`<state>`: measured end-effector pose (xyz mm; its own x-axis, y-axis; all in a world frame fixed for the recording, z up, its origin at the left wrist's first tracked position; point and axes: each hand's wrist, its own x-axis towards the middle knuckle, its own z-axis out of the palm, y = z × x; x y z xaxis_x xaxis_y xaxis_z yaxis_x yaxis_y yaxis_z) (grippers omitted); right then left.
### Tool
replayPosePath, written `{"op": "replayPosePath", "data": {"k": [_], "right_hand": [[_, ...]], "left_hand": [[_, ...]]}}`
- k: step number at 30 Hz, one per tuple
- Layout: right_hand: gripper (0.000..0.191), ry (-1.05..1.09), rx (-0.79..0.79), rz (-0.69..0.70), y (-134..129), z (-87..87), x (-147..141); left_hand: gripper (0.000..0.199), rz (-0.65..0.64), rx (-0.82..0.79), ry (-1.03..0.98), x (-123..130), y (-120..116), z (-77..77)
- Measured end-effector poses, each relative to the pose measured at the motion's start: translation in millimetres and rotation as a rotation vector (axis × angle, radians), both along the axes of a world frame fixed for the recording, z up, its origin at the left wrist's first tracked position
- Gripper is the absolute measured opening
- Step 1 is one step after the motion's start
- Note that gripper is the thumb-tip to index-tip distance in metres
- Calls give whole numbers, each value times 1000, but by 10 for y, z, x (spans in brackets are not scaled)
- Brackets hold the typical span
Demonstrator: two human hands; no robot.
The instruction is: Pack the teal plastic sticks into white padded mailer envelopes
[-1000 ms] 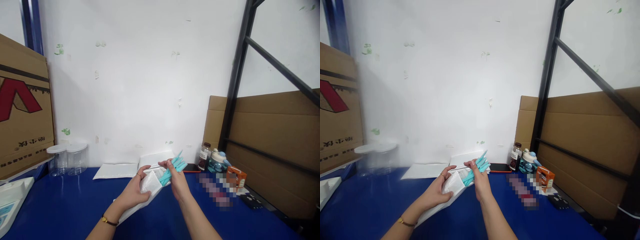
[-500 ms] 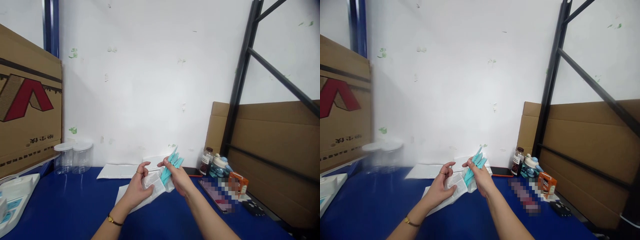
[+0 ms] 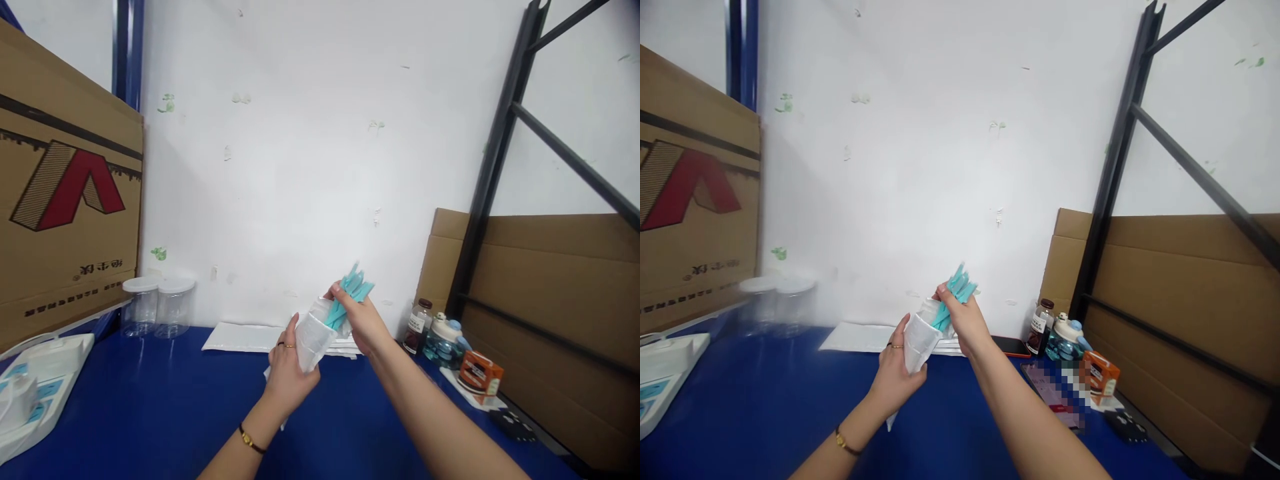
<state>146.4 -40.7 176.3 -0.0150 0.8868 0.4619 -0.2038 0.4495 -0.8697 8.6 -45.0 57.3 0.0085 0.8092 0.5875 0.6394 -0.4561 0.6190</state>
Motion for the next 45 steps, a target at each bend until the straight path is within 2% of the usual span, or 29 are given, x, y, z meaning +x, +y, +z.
{"op": "replayPosePath", "data": {"k": [3,6,12,16,19,21,23,25,27,28,29,30,32,33,37,39,41,42,44,45], "right_hand": [[32,-184,10,69,-62,148,-38],[31,-319,-53,125,-60,145,-75],[28,-406,-78,151,26,-27,-111],[30,-448,-98,160,15,34,-92],[32,-439,-50,177,4,119,-16],[37,-391,18,256,13,145,89],[46,-344,76,407,39,113,232],[65,-346,99,549,77,9,382],[86,-391,94,596,117,-154,500],[90,-411,73,603,135,-243,539],[84,-436,42,613,150,-327,565],[70,-465,16,615,159,-399,577],[38,-491,18,533,150,-490,576],[28,-483,58,436,127,-507,570],[15,-471,330,-68,-103,-517,591],[8,-576,448,-173,-267,-617,652],[8,-682,516,-182,-417,-837,739],[8,-723,507,-203,-479,-984,787],[11,-760,433,-293,-579,-1302,888],[30,-757,417,-341,-621,-1450,936]], "left_hand": [[91,-58,78,-196,36,-8,-13],[88,-115,86,-313,61,-13,-29],[85,-118,37,-336,110,-10,-75],[87,-112,28,-322,118,-7,-90],[89,-173,23,-332,88,-5,-84],[88,-299,16,-377,45,-6,-74],[84,-516,-68,-459,-7,-17,-59],[79,-776,-259,-553,-52,-41,-45],[73,-991,-462,-624,-74,-72,-38],[69,-1066,-531,-642,-76,-86,-37],[67,-1113,-572,-645,-77,-97,-37],[65,-1127,-588,-636,-77,-103,-36],[65,-1077,-555,-596,-88,-102,-23],[68,-1027,-496,-570,-100,-100,-7],[79,-744,-71,-401,-164,-133,117],[62,-622,65,-263,-163,-192,189],[29,-568,88,-101,-122,-268,236],[19,-560,73,-10,-89,-307,247],[19,-551,15,175,-16,-377,245],[28,-551,-17,262,19,-406,236]]}}
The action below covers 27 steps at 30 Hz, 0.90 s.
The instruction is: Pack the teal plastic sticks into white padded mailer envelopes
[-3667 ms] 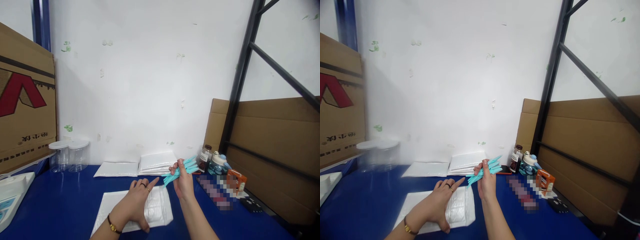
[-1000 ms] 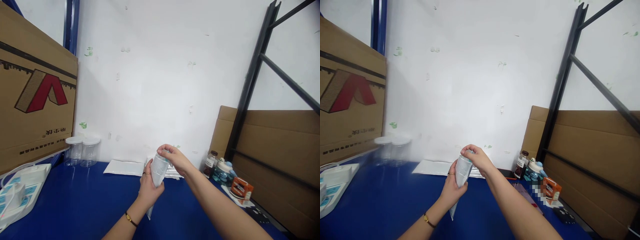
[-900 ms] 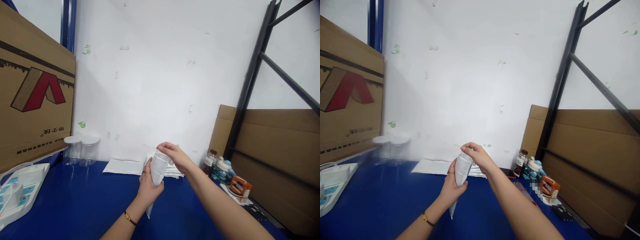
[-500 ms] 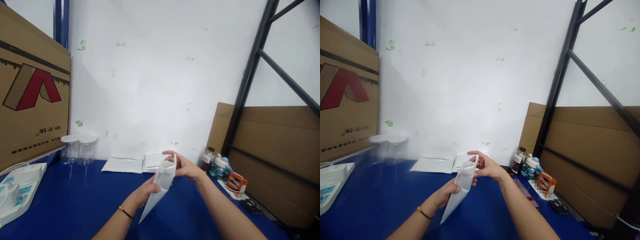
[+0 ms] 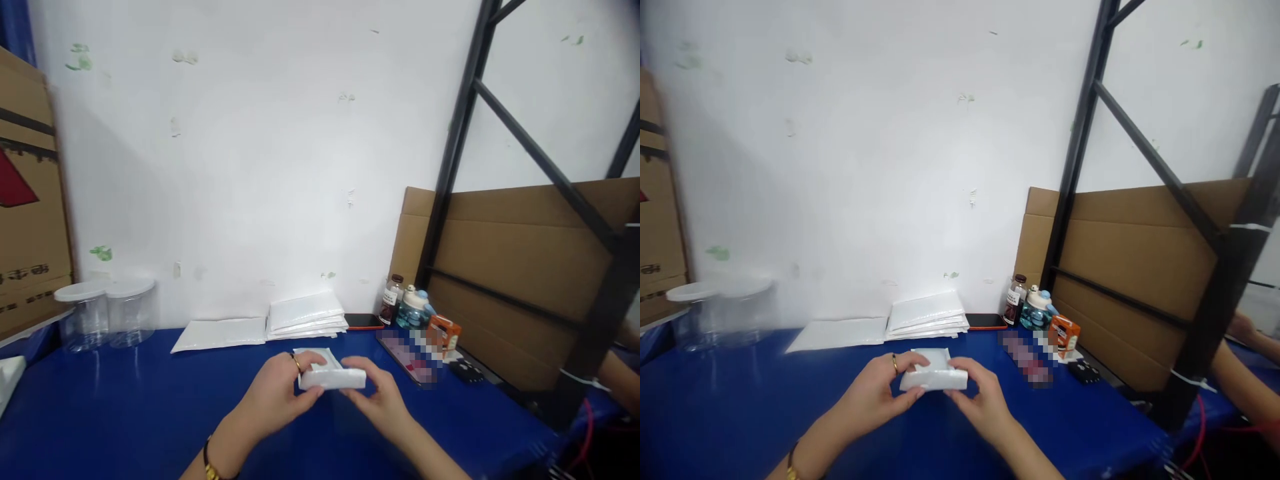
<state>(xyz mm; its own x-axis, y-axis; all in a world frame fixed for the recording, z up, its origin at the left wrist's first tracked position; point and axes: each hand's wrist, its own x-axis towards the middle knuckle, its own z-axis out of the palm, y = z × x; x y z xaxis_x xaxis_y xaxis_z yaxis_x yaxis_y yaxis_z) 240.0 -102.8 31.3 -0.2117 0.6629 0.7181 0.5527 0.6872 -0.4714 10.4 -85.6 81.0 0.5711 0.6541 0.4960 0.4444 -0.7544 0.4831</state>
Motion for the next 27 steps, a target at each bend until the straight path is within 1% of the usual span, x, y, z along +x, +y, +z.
{"op": "replayPosePath", "data": {"k": [1,2,3,5,7,8,9,12,13,15,16,17,18,20,23,24,26,27], "right_hand": [[48,-1,40,-27,-41,-127,44],[57,-42,109,-45,-81,-227,81],[59,-114,172,-64,-122,-294,110],[50,-304,246,-97,-200,-339,137],[38,-455,222,-95,-259,-304,128],[35,-493,193,-73,-277,-277,116],[32,-510,165,-45,-289,-253,102],[25,-495,118,-14,-295,-231,72],[24,-474,116,-23,-293,-239,68],[21,-420,112,-40,-295,-253,65],[20,-395,105,-43,-299,-252,62],[20,-378,91,-43,-305,-241,55],[19,-375,74,-49,-311,-219,42],[17,-418,35,-85,-319,-139,-2],[13,-556,23,-124,-293,70,-103],[15,-587,26,-117,-270,170,-141],[21,-595,17,-70,-200,425,-222],[23,-564,3,-42,-152,579,-268]], "left_hand": [[41,-2,-9,81,29,-23,-10],[50,-8,-19,145,50,-41,-21],[54,-22,-33,200,63,-52,-32],[47,-62,-58,277,66,-56,-56],[33,-91,-73,325,51,-43,-88],[29,-101,-70,345,44,-33,-108],[29,-110,-58,363,41,-23,-128],[44,-137,23,426,71,-6,-175],[40,-138,61,456,93,-8,-179],[16,-113,137,530,146,-24,-172],[12,-95,171,564,171,-37,-163],[18,-82,201,593,194,-52,-154],[23,-74,226,611,212,-65,-147],[25,-67,247,614,227,-80,-139],[25,-57,195,520,171,-52,-113],[23,-49,157,444,124,-26,-90],[16,0,86,217,-20,51,-12],[25,52,68,75,-117,101,36]]}}
